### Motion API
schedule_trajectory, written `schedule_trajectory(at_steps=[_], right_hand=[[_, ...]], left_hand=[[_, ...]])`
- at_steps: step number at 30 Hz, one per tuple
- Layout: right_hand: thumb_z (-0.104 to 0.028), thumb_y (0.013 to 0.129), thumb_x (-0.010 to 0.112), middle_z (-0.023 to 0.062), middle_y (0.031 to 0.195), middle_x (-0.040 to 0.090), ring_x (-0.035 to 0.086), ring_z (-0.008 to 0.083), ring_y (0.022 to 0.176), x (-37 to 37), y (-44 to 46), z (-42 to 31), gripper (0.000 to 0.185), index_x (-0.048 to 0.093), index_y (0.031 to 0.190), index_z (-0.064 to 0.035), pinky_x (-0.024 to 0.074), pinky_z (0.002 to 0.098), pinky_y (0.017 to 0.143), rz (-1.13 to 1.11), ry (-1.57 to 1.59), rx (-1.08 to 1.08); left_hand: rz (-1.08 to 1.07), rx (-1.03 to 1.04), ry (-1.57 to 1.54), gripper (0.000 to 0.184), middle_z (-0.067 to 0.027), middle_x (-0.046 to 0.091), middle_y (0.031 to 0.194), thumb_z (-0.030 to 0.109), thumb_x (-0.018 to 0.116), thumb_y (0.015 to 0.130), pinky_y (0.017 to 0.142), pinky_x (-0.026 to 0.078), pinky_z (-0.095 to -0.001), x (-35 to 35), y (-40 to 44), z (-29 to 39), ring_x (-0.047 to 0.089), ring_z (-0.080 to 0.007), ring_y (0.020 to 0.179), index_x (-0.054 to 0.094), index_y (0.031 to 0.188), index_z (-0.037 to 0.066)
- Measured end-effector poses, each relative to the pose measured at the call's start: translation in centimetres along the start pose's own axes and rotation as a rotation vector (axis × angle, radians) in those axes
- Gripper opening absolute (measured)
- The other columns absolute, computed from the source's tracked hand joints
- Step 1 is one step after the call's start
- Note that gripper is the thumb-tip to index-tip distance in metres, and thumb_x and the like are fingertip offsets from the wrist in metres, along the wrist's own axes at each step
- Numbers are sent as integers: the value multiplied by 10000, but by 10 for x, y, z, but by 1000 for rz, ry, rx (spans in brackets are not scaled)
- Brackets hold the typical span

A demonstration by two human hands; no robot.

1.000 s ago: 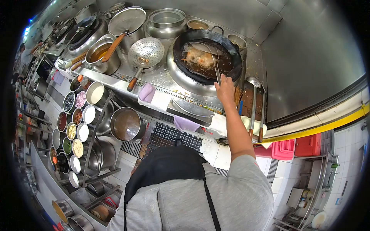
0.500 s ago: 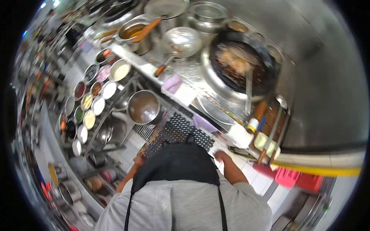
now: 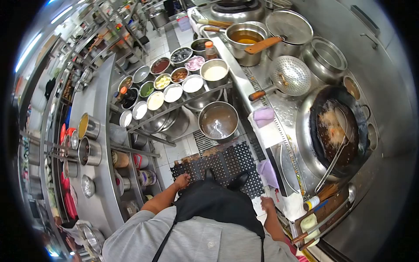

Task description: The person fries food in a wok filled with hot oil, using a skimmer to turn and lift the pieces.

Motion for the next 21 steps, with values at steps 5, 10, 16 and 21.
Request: schedule_trajectory(at_steps=[5,10,16,21], right_hand=[[-263,900,491,5,528,425,395,133,390,10,22,-33,239,460,719,-109,346,288,353,-57,334,34],[-152,893,406,35,592,492,472,140,430,49,-15,-131,166,529,826,-63,436,300,385,-168,278,-262],[-378,923,483,67,1162,515,514,188,1054,145,-126,-341,483,442,1274,-50,518,330,760,-417,210,-610],[-394,887,534,154,1418,280,265,260,1322,232,-248,-443,721,200,1425,-50,296,372,1037,-522,1,-1182]], left_hand=[[-110,-219,-248,169,-82,591,586,90,467,837,462,469,-346,-9,-7,-40,603,-196,554,590,723,74],[-13,-140,-622,240,-71,560,560,192,449,859,443,468,-319,-64,-15,2,538,-189,461,546,676,70],[-238,250,-964,431,-84,435,1255,293,571,865,732,536,-400,-127,-64,153,506,-232,1037,382,1231,164],[-419,570,-1161,666,-68,190,1472,388,513,905,810,507,-411,-174,-145,242,442,-241,1195,144,1440,243]])
Point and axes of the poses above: each hand's wrist, its own y-axis towards the middle knuckle, its own x-axis out of the palm, z = x × y, the point moved 9 cm from there along y, towards the middle knuckle
